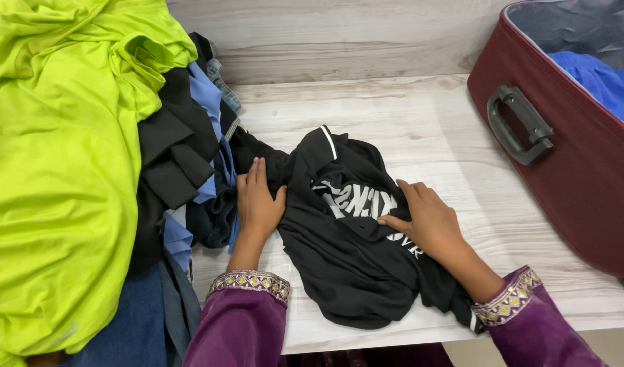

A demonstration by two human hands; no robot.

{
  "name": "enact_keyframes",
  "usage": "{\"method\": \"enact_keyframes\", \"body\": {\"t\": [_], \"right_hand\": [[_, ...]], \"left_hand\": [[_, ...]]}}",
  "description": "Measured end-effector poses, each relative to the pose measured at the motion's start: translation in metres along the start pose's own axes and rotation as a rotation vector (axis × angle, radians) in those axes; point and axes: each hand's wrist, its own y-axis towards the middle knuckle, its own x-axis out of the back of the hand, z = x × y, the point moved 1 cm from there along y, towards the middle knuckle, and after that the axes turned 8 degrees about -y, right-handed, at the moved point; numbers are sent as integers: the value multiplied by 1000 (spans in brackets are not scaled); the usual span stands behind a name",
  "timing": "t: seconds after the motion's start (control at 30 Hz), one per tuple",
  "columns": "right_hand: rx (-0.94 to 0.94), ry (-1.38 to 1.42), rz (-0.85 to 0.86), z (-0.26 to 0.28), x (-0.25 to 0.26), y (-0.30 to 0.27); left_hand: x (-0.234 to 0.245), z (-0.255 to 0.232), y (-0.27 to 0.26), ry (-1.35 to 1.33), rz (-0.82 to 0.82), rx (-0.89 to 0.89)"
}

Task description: The person folds a black polo shirt by hand on a floor-level surface and places it into a red suitcase that contains other garments.

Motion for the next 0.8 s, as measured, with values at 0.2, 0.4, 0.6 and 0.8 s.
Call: {"method": "enact_keyframes", "body": {"t": [0.2,0.4,0.6,0.8], "right_hand": [[113,73,-581,-22,-6,0],[-147,473,193,-62,-10,11],[-83,148,-443,-66,39,-18],[-64,716,-490,-76,112,-30]], "left_hand": [[8,-6,-15,-34,94,126],[43,-32,-36,-12,249,193],[105,-76,-43,79,46,-249],[169,-114,-30,-633,291,126]]}}
